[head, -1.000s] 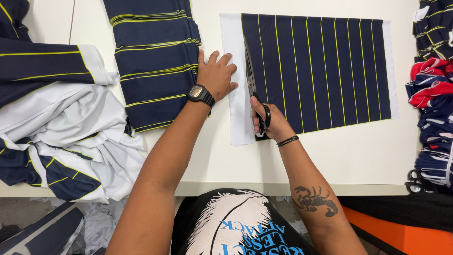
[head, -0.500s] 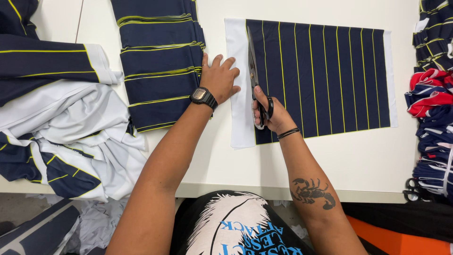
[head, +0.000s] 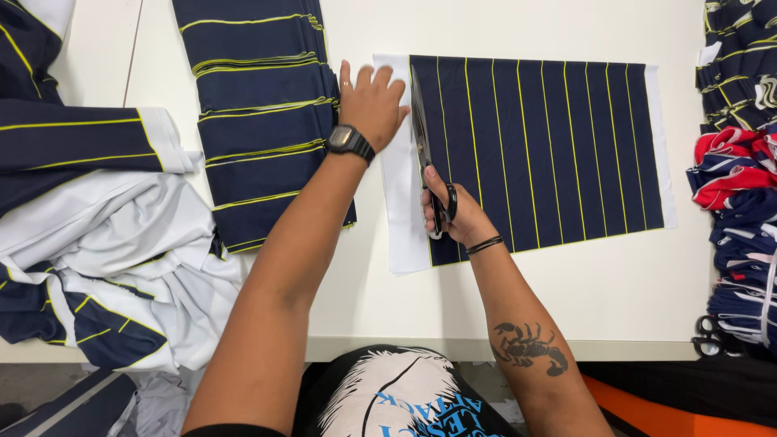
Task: The person uses shears to cut a large piece of dark blue fabric with yellow vertical stripes into multiple vertical strips on a white table. The person holds the fabric with the left hand and cuts along the yellow lines with the right hand. Cut strips are placed to the left side of the table.
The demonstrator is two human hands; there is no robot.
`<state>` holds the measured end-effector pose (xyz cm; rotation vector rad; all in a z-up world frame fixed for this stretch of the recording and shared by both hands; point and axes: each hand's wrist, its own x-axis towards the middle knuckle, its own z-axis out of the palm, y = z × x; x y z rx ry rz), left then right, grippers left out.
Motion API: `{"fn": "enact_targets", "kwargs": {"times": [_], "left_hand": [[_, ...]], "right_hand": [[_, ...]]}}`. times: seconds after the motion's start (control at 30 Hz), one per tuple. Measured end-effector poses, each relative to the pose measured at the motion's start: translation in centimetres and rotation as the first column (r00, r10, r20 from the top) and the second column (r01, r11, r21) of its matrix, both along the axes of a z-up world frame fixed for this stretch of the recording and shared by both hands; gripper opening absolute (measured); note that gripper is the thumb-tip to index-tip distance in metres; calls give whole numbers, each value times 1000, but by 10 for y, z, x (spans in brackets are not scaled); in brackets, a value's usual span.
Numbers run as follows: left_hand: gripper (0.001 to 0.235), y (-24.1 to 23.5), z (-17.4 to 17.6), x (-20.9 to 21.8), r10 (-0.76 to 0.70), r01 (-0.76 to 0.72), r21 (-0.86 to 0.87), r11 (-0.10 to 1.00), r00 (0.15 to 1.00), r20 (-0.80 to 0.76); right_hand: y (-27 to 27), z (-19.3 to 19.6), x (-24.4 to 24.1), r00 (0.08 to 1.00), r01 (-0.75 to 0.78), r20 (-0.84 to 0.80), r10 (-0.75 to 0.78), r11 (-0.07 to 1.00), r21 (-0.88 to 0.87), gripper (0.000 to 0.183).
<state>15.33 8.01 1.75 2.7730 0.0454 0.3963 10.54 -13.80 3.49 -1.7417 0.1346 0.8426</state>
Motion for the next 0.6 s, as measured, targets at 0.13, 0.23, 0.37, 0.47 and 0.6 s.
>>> {"fn": "enact_targets", "kwargs": {"times": [0.13,0.23,0.37,0.47,0.6], "left_hand": [[57,16,-7,24,17,-11,65,998,995,-94],[57,18,-17,24,19,-9,49,999,979,-203],[58,18,-19,22,20,-16,30,999,991,-132],[60,18,-18,21,26,-23,23,999,992,-127],[60,18,-15,21,35,-31,24,999,987,-155]], "right_hand": [[5,4,9,1000,2,12,-2,1000,5,64],[7,0,17,1000,7,7,-7,1000,2,64],[12,-2,26,1000,8,9,-8,1000,-10,64],[13,-2,27,1000,4,8,-4,1000,-11,64],[16,-2,28,1000,5,23,-4,1000,-23,64]]}}
